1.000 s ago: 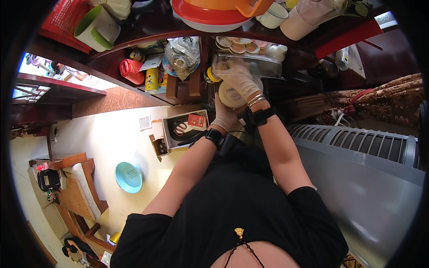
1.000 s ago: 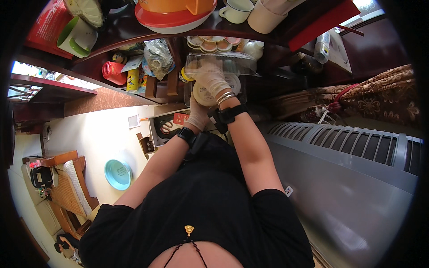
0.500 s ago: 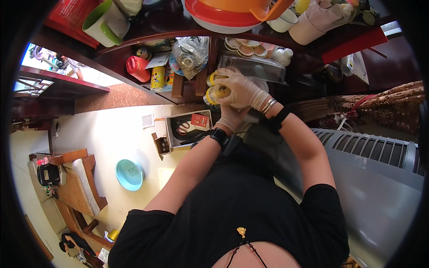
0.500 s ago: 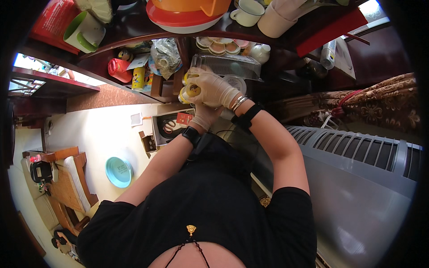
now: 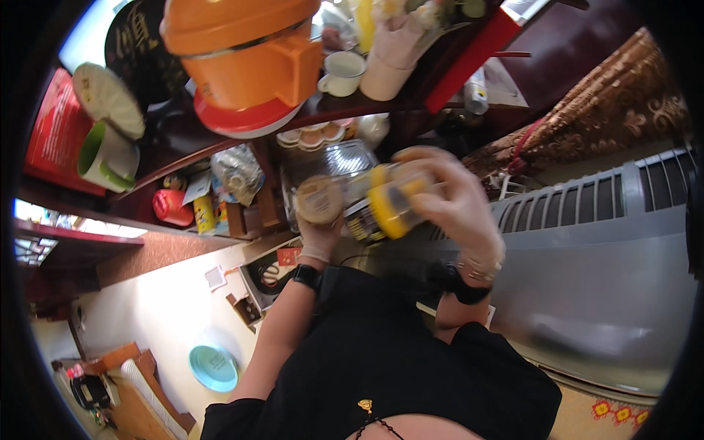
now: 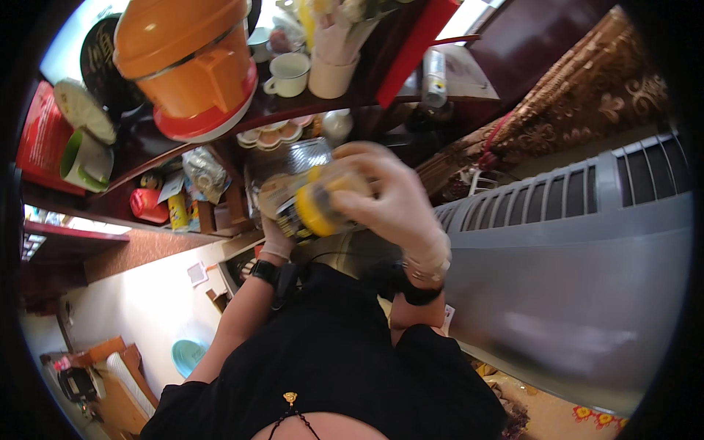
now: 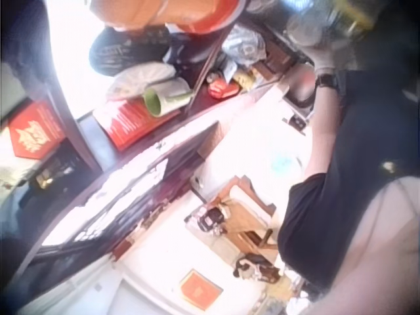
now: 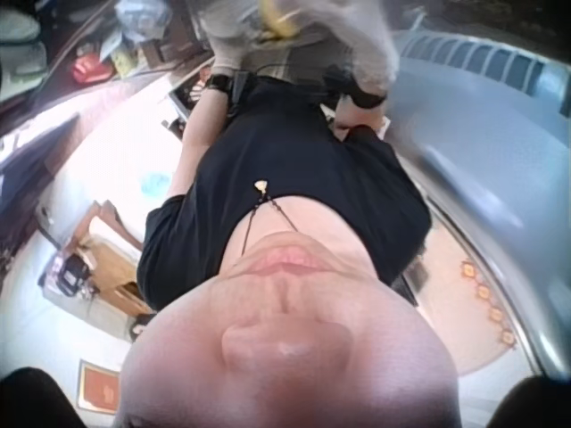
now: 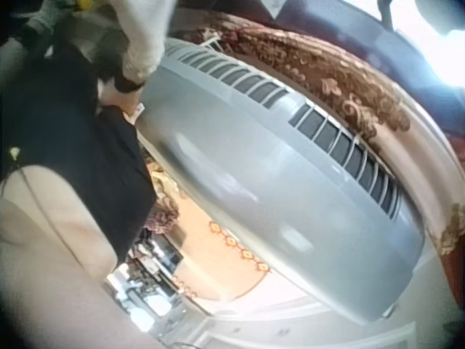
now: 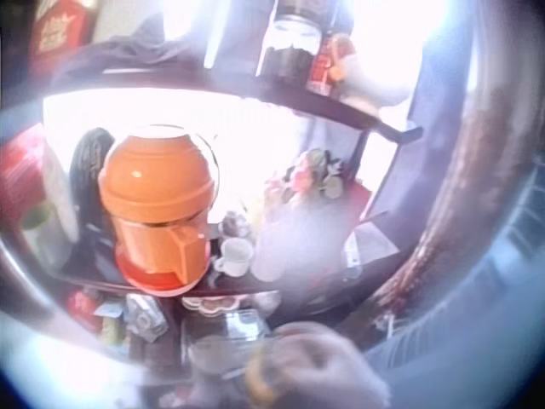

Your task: The person wipes various objects on a wooden shelf using a cloth, including containers and a red book, after spraying the cloth with liquid from a bottle.

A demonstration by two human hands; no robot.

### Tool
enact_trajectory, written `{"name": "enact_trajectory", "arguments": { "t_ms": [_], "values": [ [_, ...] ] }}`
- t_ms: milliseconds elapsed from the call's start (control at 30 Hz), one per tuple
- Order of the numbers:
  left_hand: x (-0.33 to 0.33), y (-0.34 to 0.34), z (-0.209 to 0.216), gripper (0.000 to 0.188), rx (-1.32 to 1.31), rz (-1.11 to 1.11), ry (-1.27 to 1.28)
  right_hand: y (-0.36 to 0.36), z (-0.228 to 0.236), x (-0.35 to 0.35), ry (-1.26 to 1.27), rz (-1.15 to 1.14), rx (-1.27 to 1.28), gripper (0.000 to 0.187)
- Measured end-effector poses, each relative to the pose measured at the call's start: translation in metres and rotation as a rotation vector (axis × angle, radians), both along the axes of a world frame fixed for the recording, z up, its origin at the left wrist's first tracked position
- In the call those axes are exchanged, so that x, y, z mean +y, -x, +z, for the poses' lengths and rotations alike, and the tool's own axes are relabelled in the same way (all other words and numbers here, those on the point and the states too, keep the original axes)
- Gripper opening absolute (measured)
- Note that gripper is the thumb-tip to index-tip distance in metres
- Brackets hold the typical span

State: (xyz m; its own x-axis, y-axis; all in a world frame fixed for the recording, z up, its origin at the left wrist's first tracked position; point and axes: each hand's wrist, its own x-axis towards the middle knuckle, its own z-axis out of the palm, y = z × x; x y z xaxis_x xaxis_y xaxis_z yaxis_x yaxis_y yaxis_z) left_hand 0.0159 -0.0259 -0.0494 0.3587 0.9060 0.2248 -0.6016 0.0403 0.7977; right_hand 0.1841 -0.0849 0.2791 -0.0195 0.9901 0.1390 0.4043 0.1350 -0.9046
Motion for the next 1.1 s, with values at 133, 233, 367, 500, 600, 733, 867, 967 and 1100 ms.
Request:
{"name": "enact_trajectory", "arguments": {
  "t_ms": [133,233,367,500,600,733,867,967,1100],
  "values": [
    [-0.003,-0.002,0.025,0.051,0.487,0.004,0.134,-0.044,0.056,-0.018,-0.401,-0.720,-0.353,0.046],
    [-0.005,-0.005,0.029,0.059,0.404,-0.003,0.158,-0.104,0.065,0.012,-0.451,-1.023,-0.537,0.051],
    [0.004,0.002,0.013,0.070,1.069,0.142,-0.346,-0.168,0.073,0.076,-0.171,-1.015,-0.474,0.058],
    [-0.001,-0.003,0.016,0.071,0.722,0.120,-0.169,-0.217,0.059,0.136,0.121,-1.005,-0.603,0.061],
    [-0.009,-0.002,0.032,0.056,0.742,0.204,-0.186,-0.237,0.048,0.158,0.229,-0.930,-0.634,0.061],
    [-0.001,0.003,0.031,0.055,1.519,0.367,-0.807,-0.274,0.031,0.175,0.182,-0.864,-0.439,0.063],
    [-0.002,0.001,0.031,0.061,1.078,0.137,-0.311,-0.270,0.039,0.177,0.202,-0.897,-0.574,0.069],
    [-0.004,-0.002,0.030,0.053,0.870,0.115,-0.188,-0.263,0.040,0.174,0.168,-0.950,-0.682,0.071],
    [0.003,0.005,0.018,0.071,1.135,0.177,-0.415,-0.241,0.046,0.164,0.161,-0.905,-0.717,0.069]
  ]
}}
